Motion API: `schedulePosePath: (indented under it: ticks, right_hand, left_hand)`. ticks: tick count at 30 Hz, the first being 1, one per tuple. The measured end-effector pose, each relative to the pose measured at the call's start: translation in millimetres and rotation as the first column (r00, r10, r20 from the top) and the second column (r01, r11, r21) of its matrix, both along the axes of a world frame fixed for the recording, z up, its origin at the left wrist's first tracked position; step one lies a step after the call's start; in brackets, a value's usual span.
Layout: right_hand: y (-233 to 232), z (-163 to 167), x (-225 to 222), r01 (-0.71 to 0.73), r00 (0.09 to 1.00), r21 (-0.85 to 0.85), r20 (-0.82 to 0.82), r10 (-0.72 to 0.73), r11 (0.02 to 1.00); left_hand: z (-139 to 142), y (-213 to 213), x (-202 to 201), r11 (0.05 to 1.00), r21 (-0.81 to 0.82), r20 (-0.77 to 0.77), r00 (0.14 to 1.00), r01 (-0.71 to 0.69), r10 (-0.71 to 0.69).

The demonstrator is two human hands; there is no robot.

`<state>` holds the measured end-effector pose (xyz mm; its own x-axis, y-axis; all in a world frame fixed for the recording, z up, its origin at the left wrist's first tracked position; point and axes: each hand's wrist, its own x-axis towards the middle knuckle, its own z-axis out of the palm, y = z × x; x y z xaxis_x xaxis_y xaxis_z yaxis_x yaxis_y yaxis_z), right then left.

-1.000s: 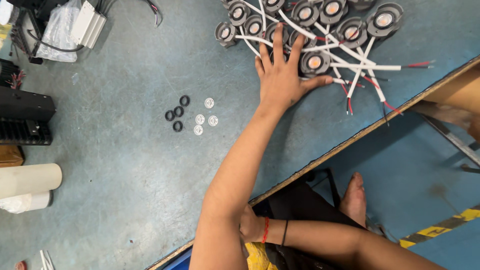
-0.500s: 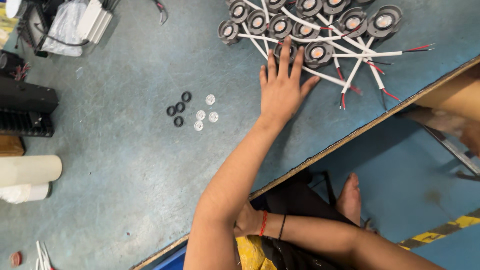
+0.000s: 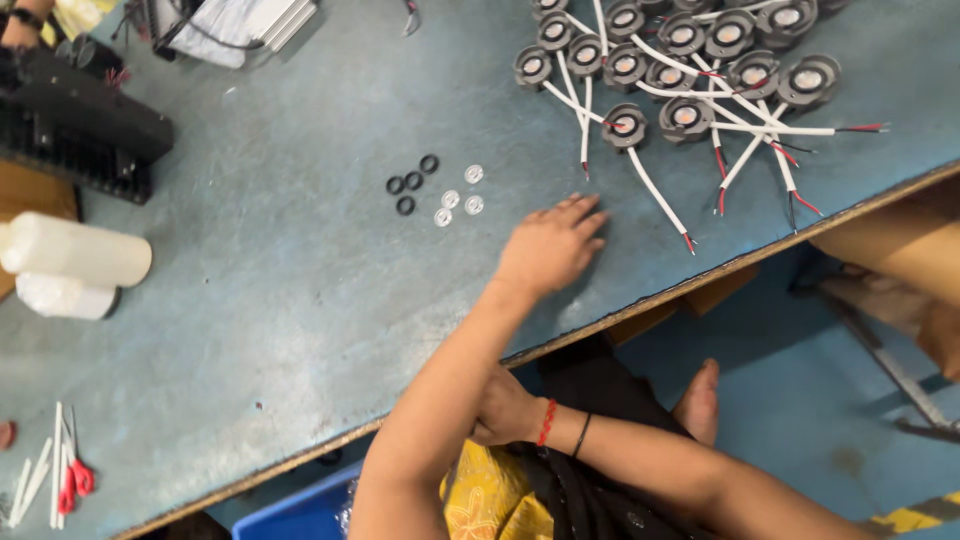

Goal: The person assembles small electronic components on a workbench. Using a screwdriver, they tighten parts of a circular device with wires, then attach clear and black plastic rings to the assembly. The person handles multiple units one at a time, placing finished items on the table.

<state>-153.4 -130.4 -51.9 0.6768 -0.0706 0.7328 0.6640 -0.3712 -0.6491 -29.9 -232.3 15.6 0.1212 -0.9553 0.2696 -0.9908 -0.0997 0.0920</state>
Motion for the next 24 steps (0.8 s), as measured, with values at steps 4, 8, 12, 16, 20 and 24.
schedulePosePath:
  ticks: [4, 8, 12, 16, 20, 24]
  right_hand:
    - [14.1, 15.5, -23.3, -0.132, 0.955, -0.141, -0.284, 0.088, 0.981]
    - [37.4, 34.3, -46.3, -0.305, 0.859, -0.137, -0.467, 0.210, 0.942]
    - [52.6, 49.8, -53.3, -0.294, 0.843, -0.261, -0.524, 0.121, 0.919]
    - [53.3, 55.3, -59.9, -0.527, 0.707, -0.223, -0.651, 0.278, 0.820]
    - [53.1, 50.2, -68.9, -0.493, 0.712, -0.308, -0.680, 0.174, 0.814]
    - [64.0, 43.5, -86.0, -0.394, 0.769, -0.376, -0.634, 0.077, 0.839]
  left_hand:
    - [7.3, 84.2, 48.7, 0.850, -0.232, -0.163, 0.880, -0.473, 0.446]
    - [-0.5, 202.3, 101.0, 0.421, -0.361, -0.232, 0.518, -0.832, 0.823]
    - [-28.0, 289.0, 104.4, 0.157, -0.220, -0.340, 0.227, -0.963, 0.913]
    - [-35.2, 310.9, 104.2, 0.163, -0.166, -0.359, 0.214, -0.972, 0.908]
    - [-29.0, 316.8, 104.3, 0.199, -0.177, -0.343, 0.250, -0.964, 0.905]
    - [-25.8, 326.1, 98.8, 0.193, -0.180, -0.374, 0.248, -0.965, 0.893]
